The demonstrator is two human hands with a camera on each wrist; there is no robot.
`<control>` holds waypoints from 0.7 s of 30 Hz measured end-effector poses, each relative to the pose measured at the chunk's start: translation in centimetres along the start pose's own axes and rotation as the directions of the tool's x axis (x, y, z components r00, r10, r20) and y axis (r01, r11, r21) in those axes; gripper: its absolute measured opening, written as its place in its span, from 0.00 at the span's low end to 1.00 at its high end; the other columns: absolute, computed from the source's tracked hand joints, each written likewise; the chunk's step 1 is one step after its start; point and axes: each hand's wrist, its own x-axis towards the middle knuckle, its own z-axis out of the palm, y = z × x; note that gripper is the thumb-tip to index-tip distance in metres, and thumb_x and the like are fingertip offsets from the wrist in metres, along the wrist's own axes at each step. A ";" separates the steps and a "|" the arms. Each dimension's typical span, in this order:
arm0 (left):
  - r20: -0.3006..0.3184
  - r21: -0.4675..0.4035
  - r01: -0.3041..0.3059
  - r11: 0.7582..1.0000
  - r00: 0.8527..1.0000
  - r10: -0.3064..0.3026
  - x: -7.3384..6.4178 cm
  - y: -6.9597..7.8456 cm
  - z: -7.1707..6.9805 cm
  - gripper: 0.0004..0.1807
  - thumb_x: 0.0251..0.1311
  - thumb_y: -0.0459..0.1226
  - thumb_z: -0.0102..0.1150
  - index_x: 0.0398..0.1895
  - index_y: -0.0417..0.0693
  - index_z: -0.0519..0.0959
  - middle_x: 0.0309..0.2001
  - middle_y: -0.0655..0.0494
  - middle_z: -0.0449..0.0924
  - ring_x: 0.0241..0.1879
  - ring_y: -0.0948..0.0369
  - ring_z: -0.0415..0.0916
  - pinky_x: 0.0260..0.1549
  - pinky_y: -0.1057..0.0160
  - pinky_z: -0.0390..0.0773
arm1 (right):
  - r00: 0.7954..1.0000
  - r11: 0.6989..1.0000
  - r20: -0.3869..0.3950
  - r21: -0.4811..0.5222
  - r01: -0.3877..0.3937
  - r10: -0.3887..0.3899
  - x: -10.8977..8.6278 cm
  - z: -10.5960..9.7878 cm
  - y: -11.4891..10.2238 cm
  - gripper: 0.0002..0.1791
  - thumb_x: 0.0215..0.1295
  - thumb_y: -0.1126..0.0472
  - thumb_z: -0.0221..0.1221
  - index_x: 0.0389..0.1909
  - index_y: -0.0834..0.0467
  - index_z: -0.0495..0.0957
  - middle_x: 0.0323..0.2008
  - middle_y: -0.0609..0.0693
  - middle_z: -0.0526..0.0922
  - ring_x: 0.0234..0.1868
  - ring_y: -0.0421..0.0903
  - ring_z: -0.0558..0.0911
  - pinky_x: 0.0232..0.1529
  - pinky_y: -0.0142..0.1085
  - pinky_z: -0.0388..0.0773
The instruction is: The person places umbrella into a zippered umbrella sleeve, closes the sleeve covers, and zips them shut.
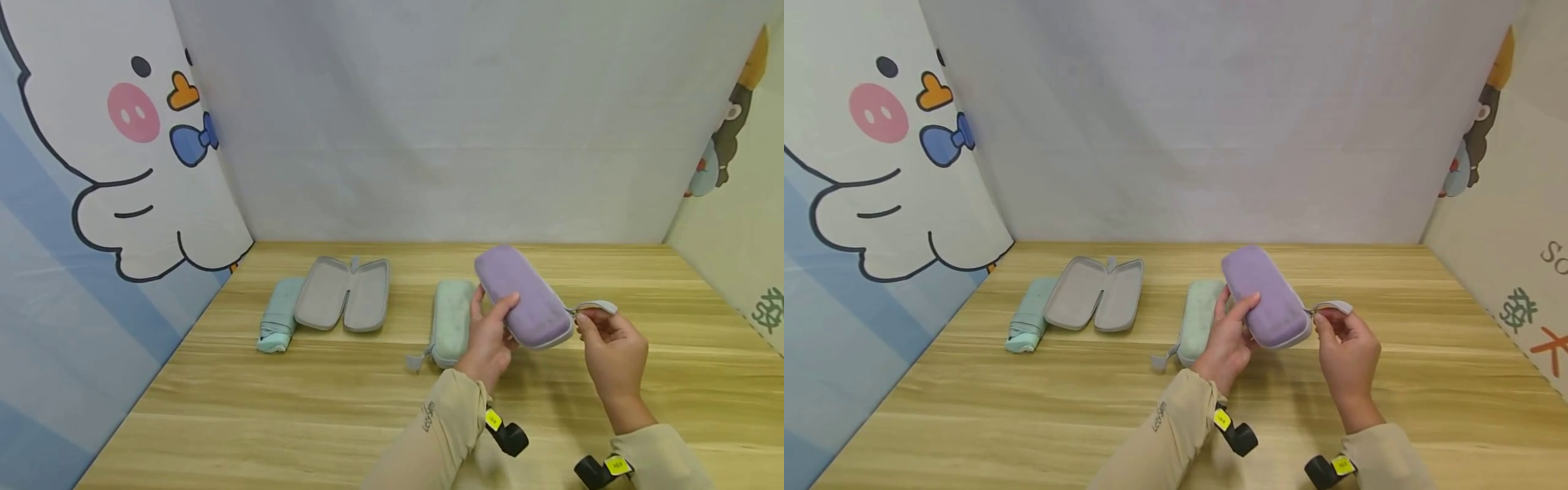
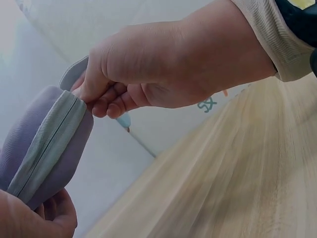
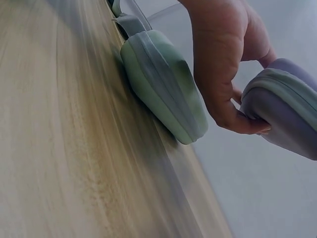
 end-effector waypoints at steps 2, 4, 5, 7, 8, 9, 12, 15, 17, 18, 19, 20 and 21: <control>0.006 0.005 0.000 1.000 1.000 0.000 0.0 -0.1 0.0 0.42 0.46 0.32 0.67 0.66 0.62 0.61 0.43 0.43 0.78 0.37 0.50 0.78 0.28 0.60 0.71 | 1.000 1.000 0.004 -0.014 0.003 -0.003 0.0 -0.1 0.1 0.02 0.53 0.78 0.60 0.26 0.71 0.79 0.21 0.30 0.76 0.20 0.29 0.74 0.22 0.19 0.70; 0.017 0.011 0.003 1.000 1.000 -0.003 0.0 -0.1 0.0 0.42 0.46 0.32 0.67 0.66 0.61 0.61 0.43 0.44 0.78 0.37 0.50 0.78 0.29 0.59 0.71 | 1.000 0.999 0.009 -0.032 0.005 -0.005 0.0 -0.3 0.2 0.02 0.53 0.77 0.60 0.27 0.74 0.78 0.21 0.29 0.76 0.20 0.28 0.74 0.22 0.19 0.70; 0.021 0.017 0.004 1.000 1.000 -0.004 0.0 -0.1 0.0 0.42 0.46 0.32 0.67 0.66 0.61 0.61 0.43 0.43 0.78 0.36 0.50 0.78 0.29 0.59 0.71 | 1.000 0.999 0.011 -0.043 0.005 -0.005 0.0 -0.4 0.3 0.02 0.53 0.77 0.61 0.27 0.75 0.78 0.20 0.29 0.75 0.19 0.28 0.74 0.22 0.19 0.69; 0.024 0.029 0.005 1.000 1.000 -0.006 0.0 -0.1 0.0 0.42 0.47 0.32 0.67 0.67 0.61 0.61 0.42 0.44 0.78 0.36 0.50 0.78 0.31 0.59 0.71 | 1.000 0.998 0.024 -0.057 0.000 0.002 0.0 -0.6 0.4 0.03 0.52 0.77 0.61 0.28 0.75 0.78 0.20 0.29 0.76 0.19 0.28 0.74 0.22 0.19 0.69; 0.026 0.039 0.004 0.999 1.000 -0.005 0.0 -0.1 -0.1 0.42 0.47 0.32 0.67 0.67 0.60 0.61 0.42 0.44 0.78 0.36 0.50 0.78 0.31 0.58 0.71 | 0.999 0.998 0.031 -0.056 -0.010 0.011 0.0 -0.7 0.5 0.02 0.52 0.78 0.61 0.27 0.74 0.78 0.20 0.30 0.76 0.19 0.28 0.74 0.21 0.19 0.70; 0.030 0.047 0.005 0.999 1.000 -0.006 0.0 -0.1 -0.1 0.42 0.46 0.31 0.67 0.67 0.59 0.61 0.42 0.44 0.78 0.36 0.51 0.78 0.32 0.58 0.72 | 0.999 0.998 0.037 -0.051 -0.025 0.027 0.0 -0.8 0.5 0.02 0.52 0.78 0.61 0.27 0.75 0.78 0.20 0.31 0.76 0.19 0.29 0.74 0.21 0.19 0.70; 0.041 0.080 0.012 0.997 0.999 -0.015 -0.1 -0.3 0.0 0.43 0.45 0.30 0.65 0.68 0.57 0.61 0.43 0.45 0.78 0.36 0.52 0.79 0.34 0.57 0.74 | 0.996 0.996 0.040 -0.023 -0.082 0.083 0.0 -1.2 0.6 0.02 0.56 0.76 0.59 0.28 0.74 0.78 0.21 0.34 0.78 0.20 0.31 0.76 0.22 0.20 0.71; 0.055 0.138 0.024 0.990 0.998 -0.032 -0.2 -0.6 0.0 0.41 0.44 0.29 0.65 0.66 0.53 0.64 0.43 0.46 0.78 0.36 0.52 0.79 0.35 0.56 0.76 | 0.991 0.991 -0.018 -0.008 -0.135 0.135 0.1 -1.5 0.6 0.07 0.61 0.72 0.55 0.29 0.73 0.78 0.20 0.36 0.79 0.21 0.33 0.77 0.23 0.21 0.72; 0.055 0.196 0.030 0.980 0.998 -0.041 -0.3 -0.8 0.0 0.38 0.45 0.29 0.66 0.64 0.52 0.66 0.41 0.46 0.79 0.36 0.52 0.79 0.35 0.56 0.77 | 0.987 0.988 -0.059 -0.019 -0.153 0.152 0.3 -1.6 0.7 0.10 0.64 0.69 0.52 0.30 0.72 0.79 0.19 0.37 0.79 0.21 0.33 0.77 0.23 0.22 0.73; 0.054 0.222 0.031 0.975 0.998 -0.044 -0.3 -1.0 0.0 0.37 0.46 0.29 0.66 0.63 0.50 0.67 0.40 0.46 0.79 0.36 0.52 0.79 0.35 0.56 0.77 | 0.985 0.987 -0.076 -0.029 -0.157 0.155 0.4 -1.7 0.7 0.11 0.64 0.68 0.51 0.30 0.72 0.79 0.19 0.36 0.79 0.21 0.33 0.77 0.23 0.22 0.73; 0.048 0.254 0.034 0.967 0.998 -0.047 -0.3 -1.1 -0.1 0.34 0.46 0.29 0.67 0.61 0.50 0.69 0.38 0.46 0.80 0.36 0.52 0.80 0.34 0.57 0.78 | 0.983 0.986 -0.088 -0.033 -0.164 0.160 0.5 -1.7 0.7 0.11 0.64 0.68 0.51 0.31 0.72 0.79 0.19 0.36 0.78 0.21 0.33 0.77 0.23 0.22 0.73; 0.044 0.279 0.039 0.959 0.998 -0.053 -0.3 -1.3 -0.1 0.33 0.46 0.29 0.67 0.59 0.49 0.70 0.37 0.47 0.80 0.35 0.52 0.80 0.34 0.57 0.78 | 0.982 0.985 -0.094 -0.035 -0.167 0.163 0.6 -1.7 0.7 0.11 0.64 0.69 0.51 0.31 0.72 0.80 0.19 0.36 0.78 0.21 0.33 0.77 0.23 0.22 0.73; 0.044 0.300 0.039 0.953 0.998 -0.055 -0.3 -1.5 -0.1 0.32 0.47 0.29 0.67 0.59 0.48 0.71 0.36 0.47 0.80 0.35 0.52 0.80 0.34 0.57 0.78 | 0.982 0.985 -0.095 -0.042 -0.167 0.163 0.7 -1.8 0.8 0.11 0.63 0.69 0.51 0.31 0.72 0.80 0.19 0.36 0.78 0.21 0.33 0.77 0.23 0.22 0.73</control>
